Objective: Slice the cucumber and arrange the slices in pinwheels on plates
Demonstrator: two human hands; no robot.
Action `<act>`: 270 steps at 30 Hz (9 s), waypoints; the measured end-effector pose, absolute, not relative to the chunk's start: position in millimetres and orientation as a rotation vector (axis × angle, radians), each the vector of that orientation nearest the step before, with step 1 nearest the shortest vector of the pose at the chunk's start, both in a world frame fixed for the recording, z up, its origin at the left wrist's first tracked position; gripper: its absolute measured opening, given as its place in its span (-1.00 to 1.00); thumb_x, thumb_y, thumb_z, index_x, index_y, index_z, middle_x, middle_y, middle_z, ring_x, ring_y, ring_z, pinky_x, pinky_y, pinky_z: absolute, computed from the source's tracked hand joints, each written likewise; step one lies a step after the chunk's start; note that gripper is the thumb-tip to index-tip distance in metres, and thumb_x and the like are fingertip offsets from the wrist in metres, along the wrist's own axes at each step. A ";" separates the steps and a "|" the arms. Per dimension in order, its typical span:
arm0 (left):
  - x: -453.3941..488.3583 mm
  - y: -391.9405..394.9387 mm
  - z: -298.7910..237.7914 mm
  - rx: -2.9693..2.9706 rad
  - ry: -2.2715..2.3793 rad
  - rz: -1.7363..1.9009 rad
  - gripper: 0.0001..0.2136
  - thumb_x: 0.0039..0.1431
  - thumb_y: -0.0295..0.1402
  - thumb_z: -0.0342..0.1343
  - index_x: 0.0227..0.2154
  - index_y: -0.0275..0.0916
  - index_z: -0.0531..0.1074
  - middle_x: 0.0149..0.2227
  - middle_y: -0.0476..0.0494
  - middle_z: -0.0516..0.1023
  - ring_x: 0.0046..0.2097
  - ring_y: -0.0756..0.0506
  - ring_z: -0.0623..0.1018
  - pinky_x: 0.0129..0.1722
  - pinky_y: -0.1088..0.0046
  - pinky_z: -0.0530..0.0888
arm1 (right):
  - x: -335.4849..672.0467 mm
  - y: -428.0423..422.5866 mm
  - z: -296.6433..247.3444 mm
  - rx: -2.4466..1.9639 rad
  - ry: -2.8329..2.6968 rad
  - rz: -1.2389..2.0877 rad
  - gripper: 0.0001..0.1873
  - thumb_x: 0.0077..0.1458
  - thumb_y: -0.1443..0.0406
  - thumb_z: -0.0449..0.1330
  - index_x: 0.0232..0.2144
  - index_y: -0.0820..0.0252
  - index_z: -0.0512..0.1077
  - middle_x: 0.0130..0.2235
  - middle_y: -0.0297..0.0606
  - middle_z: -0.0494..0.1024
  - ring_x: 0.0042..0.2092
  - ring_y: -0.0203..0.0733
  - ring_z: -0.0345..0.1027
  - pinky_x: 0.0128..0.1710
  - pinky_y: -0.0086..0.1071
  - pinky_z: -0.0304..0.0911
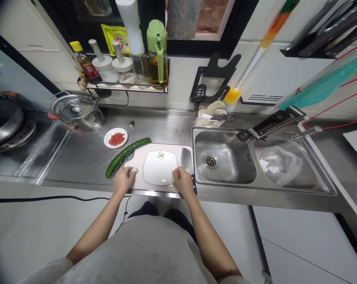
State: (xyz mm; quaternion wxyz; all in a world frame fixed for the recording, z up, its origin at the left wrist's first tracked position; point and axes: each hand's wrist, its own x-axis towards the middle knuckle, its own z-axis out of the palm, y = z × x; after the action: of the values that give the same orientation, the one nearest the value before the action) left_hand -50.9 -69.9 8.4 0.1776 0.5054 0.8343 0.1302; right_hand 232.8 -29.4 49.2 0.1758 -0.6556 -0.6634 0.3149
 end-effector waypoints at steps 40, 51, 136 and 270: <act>17.9 -60.4 78.4 0.386 1.221 0.816 -0.60 -0.04 0.00 0.21 -0.39 -0.30 0.44 -0.50 -0.02 0.41 -0.56 0.12 0.30 -0.64 0.61 0.06 | 176.4 -27.0 81.7 -1.188 -1.973 0.934 -0.87 0.19 0.30 0.05 -0.36 0.14 0.38 -0.31 -0.27 0.46 -0.22 -0.19 0.27 -0.20 -0.33 0.17; 24.4 -54.0 78.7 0.156 1.079 0.845 -0.75 -0.12 -0.26 0.31 -0.43 -0.29 0.44 -0.49 -0.01 0.45 -0.54 0.13 0.34 -0.63 0.65 0.09 | 184.2 -26.9 80.0 -1.115 -1.978 0.909 -0.87 0.20 0.27 0.07 -0.35 0.13 0.40 -0.32 -0.26 0.45 -0.21 -0.19 0.28 -0.22 -0.34 0.20; 98.1 2.0 2.4 1.730 1.922 0.445 -0.83 0.24 -0.23 0.01 -0.23 -0.14 0.46 -0.18 -0.16 0.47 -0.08 -0.15 0.39 -0.21 0.41 0.26 | 223.0 -11.4 5.8 -1.934 -2.029 0.609 -0.78 0.18 0.32 0.02 -0.18 0.14 0.43 -0.29 -0.21 0.50 -0.22 -0.15 0.29 -0.28 -0.39 0.05; 40.4 -6.1 3.6 2.109 2.046 0.302 -0.62 0.24 -0.15 -0.05 0.09 0.00 0.38 -0.12 -0.25 0.40 -0.12 -0.22 0.32 -0.15 0.22 0.12 | 154.2 85.4 44.0 -2.350 -2.121 0.903 -0.67 0.07 0.05 0.17 -0.19 0.10 0.46 -0.14 -0.17 0.54 -0.08 -0.11 0.40 -0.21 -0.36 0.21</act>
State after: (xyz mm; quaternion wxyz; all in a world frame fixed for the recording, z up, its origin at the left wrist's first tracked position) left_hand 40.4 -6.1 3.6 0.0937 0.7109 0.6896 0.1018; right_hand 154.2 85.4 44.0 -0.0748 -0.7119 -0.6425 0.2736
